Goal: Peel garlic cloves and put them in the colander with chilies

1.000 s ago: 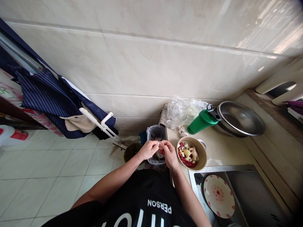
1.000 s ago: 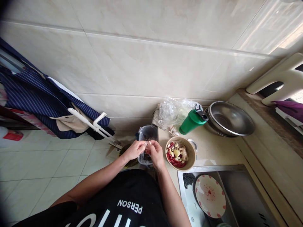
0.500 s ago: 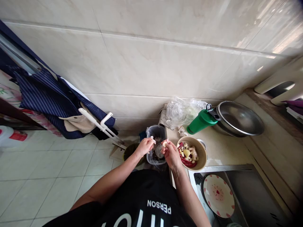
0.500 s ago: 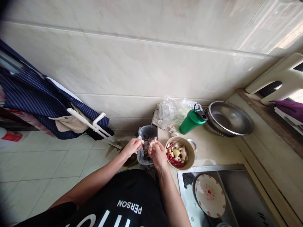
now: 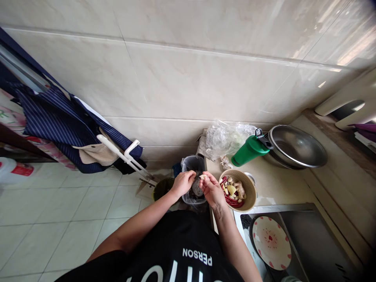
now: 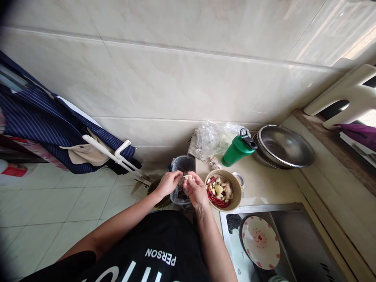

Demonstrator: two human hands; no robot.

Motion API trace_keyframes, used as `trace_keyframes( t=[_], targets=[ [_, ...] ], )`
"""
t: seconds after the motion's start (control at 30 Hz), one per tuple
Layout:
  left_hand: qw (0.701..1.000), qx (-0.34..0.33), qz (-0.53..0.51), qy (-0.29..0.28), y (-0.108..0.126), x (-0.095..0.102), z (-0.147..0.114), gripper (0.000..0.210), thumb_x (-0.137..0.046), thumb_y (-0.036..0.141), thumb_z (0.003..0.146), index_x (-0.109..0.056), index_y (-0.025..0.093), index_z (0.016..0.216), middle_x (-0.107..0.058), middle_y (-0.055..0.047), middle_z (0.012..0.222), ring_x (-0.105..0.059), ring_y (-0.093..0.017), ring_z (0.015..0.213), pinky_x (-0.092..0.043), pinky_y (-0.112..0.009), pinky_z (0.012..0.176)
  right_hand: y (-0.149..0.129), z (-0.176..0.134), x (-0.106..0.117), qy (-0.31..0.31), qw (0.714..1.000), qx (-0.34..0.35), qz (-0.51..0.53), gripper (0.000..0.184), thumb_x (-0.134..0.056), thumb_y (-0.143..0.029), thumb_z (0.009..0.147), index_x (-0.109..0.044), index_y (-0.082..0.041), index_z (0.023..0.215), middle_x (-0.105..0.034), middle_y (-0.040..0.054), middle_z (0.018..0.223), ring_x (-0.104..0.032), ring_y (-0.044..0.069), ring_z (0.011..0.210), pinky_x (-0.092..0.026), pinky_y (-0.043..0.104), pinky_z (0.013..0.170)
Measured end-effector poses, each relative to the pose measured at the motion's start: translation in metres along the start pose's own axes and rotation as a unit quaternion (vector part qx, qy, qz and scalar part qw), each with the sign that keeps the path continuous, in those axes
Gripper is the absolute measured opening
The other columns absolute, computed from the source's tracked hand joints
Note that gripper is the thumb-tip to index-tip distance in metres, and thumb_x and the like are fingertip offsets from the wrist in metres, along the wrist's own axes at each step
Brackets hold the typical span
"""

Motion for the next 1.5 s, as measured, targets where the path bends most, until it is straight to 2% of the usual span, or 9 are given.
trace_keyframes(
  t=[0.2,0.43,0.73,0.93,1.1,1.17,1.27,1.37,1.5],
  targets=[
    [0.973,-0.002,-0.200,-0.115,0.027,0.009,-0.010,0.030,-0.035,0.022,0.088,-0.046,0.017,0.061,-0.050,0.002,0.057,-0.045,-0.008,0.050,-0.037,-0.020,0.054,-0.001,0.001,-0.001,0.045,0.992,0.091,-0.078,0.022,-0.078,-0.023,0.063,-0.068,-0.019,0.083,-0.066,-0.0019,0.078,-0.058,0.009,0.066,-0.048,0.021,0.066],
    [0.928,0.047,-0.322,-0.180,0.036,0.008,-0.015,0.037,-0.038,0.042,0.090,-0.041,0.017,0.063,-0.044,0.004,0.054,-0.036,-0.006,0.044,-0.031,-0.017,0.041,-0.005,-0.003,-0.008,0.042,0.973,0.148,-0.172,0.020,-0.075,-0.024,0.065,-0.068,-0.019,0.084,-0.068,0.0002,0.080,-0.060,0.015,0.076,-0.047,0.030,0.078],
    [0.894,0.076,-0.406,-0.175,0.033,0.003,-0.017,0.038,-0.043,0.049,0.087,-0.041,0.017,0.066,-0.042,0.005,0.050,-0.033,-0.004,0.040,-0.028,-0.015,0.036,-0.004,-0.003,-0.009,0.043,0.960,0.169,-0.217,0.020,-0.073,-0.026,0.066,-0.068,-0.020,0.085,-0.069,0.0009,0.082,-0.062,0.017,0.077,-0.048,0.032,0.081],
    [0.880,0.087,-0.445,-0.142,0.028,-0.003,-0.018,0.031,-0.046,0.041,0.085,-0.043,0.017,0.065,-0.040,0.007,0.047,-0.029,-0.004,0.037,-0.024,-0.016,0.035,-0.002,-0.004,-0.010,0.044,0.942,0.206,-0.263,0.020,-0.071,-0.028,0.069,-0.068,-0.019,0.086,-0.067,0.0041,0.087,-0.060,0.018,0.082,-0.048,0.034,0.081],
    [0.885,0.104,-0.444,-0.094,0.024,-0.009,-0.017,0.024,-0.044,0.030,0.081,-0.041,0.018,0.061,-0.039,0.007,0.044,-0.029,-0.005,0.035,-0.024,-0.018,0.034,-0.002,-0.005,-0.013,0.059,0.916,0.250,-0.307,0.017,-0.070,-0.028,0.071,-0.069,-0.020,0.086,-0.066,0.0049,0.089,-0.059,0.018,0.083,-0.047,0.033,0.080],
    [0.886,0.115,-0.441,-0.082,0.023,-0.009,-0.017,0.025,-0.044,0.030,0.081,-0.040,0.018,0.059,-0.037,0.007,0.043,-0.028,-0.005,0.035,-0.023,-0.018,0.034,-0.002,-0.005,-0.014,0.062,0.918,0.249,-0.303,0.016,-0.071,-0.028,0.070,-0.070,-0.020,0.085,-0.066,0.0046,0.089,-0.059,0.018,0.083,-0.047,0.033,0.080],
    [0.901,0.115,-0.411,-0.085,0.024,-0.006,-0.016,0.027,-0.042,0.030,0.081,-0.039,0.018,0.056,-0.038,0.007,0.043,-0.028,-0.004,0.035,-0.024,-0.017,0.035,0.000,-0.004,-0.013,0.059,0.950,0.196,-0.235,0.021,-0.074,-0.029,0.067,-0.070,-0.020,0.085,-0.068,0.0036,0.086,-0.060,0.018,0.079,-0.048,0.032,0.079],
    [0.933,0.099,-0.335,-0.080,0.023,-0.001,-0.015,0.029,-0.040,0.026,0.080,-0.039,0.017,0.052,-0.040,0.005,0.045,-0.032,-0.005,0.038,-0.026,-0.017,0.037,0.004,-0.002,-0.012,0.047,0.984,0.111,-0.131,0.025,-0.076,-0.033,0.064,-0.069,-0.019,0.084,-0.068,0.0013,0.079,-0.059,0.015,0.068,-0.048,0.030,0.071],
    [0.962,0.069,-0.257,-0.062,0.024,0.005,-0.013,0.034,-0.039,0.026,0.083,-0.040,0.016,0.051,-0.043,0.004,0.047,-0.036,-0.006,0.041,-0.031,-0.018,0.042,0.003,-0.001,-0.012,0.030,0.993,0.080,-0.079,0.022,-0.075,-0.034,0.066,-0.069,-0.019,0.081,-0.064,-0.0019,0.070,-0.053,0.010,0.058,-0.046,0.025,0.062]
  ],
)
Point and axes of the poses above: each hand's wrist, its own z-axis towards the middle knuckle, its own x-axis out of the back of the hand, y = z × x, the point moved 3 cm from there along z, towards the middle knuckle
